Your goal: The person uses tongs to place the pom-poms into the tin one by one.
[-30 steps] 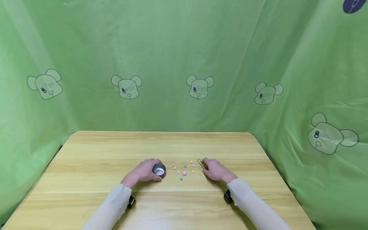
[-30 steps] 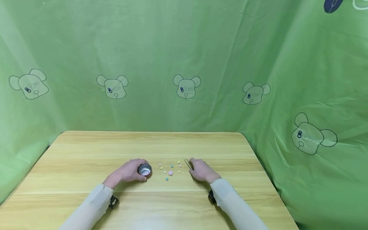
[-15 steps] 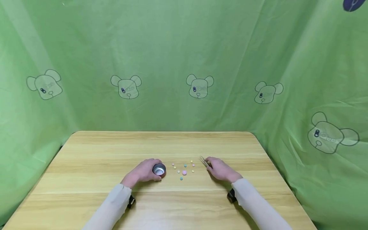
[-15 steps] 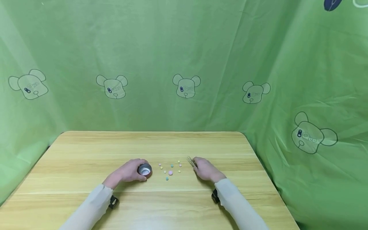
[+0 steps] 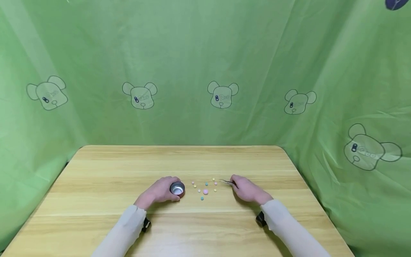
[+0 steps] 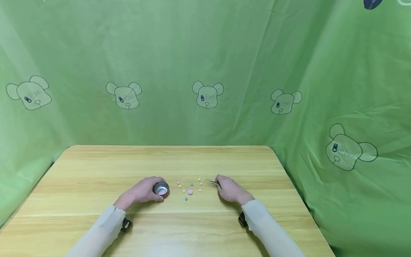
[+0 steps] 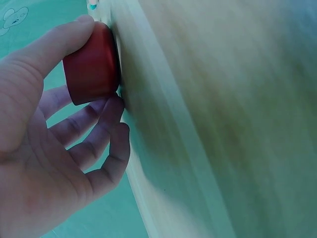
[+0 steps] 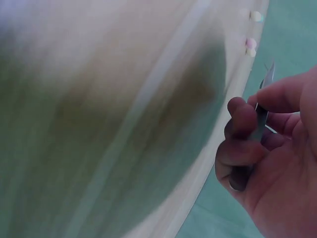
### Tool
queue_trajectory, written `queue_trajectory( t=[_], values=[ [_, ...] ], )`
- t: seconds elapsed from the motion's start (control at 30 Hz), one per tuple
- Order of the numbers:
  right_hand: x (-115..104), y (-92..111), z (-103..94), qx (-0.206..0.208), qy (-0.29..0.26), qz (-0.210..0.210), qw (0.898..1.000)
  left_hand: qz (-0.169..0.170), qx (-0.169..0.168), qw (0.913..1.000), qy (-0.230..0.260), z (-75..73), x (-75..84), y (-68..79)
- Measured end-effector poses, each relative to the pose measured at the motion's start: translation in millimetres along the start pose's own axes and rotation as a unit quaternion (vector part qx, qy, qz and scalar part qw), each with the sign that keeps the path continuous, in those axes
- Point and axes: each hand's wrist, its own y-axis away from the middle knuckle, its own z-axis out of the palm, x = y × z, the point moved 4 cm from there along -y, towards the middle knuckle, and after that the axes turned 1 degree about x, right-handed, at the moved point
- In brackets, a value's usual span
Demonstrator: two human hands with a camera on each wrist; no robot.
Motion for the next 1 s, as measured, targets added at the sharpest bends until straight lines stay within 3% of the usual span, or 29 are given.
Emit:
queue_trajectory(
  t=[0.73,1.0],
  values=[
    [-8.4,-9.2,7.6,-0.035,0.002,0.015,0.999,0.011,0.003,0.9999,0.010,-1.8,-1.1,-0.3],
    [-7.8,-10.7,8.3,-0.031,0.018,-0.004,0.999,0.004,-0.001,1.0000,0.004,-0.9,-2.2,-0.3]
  ],
)
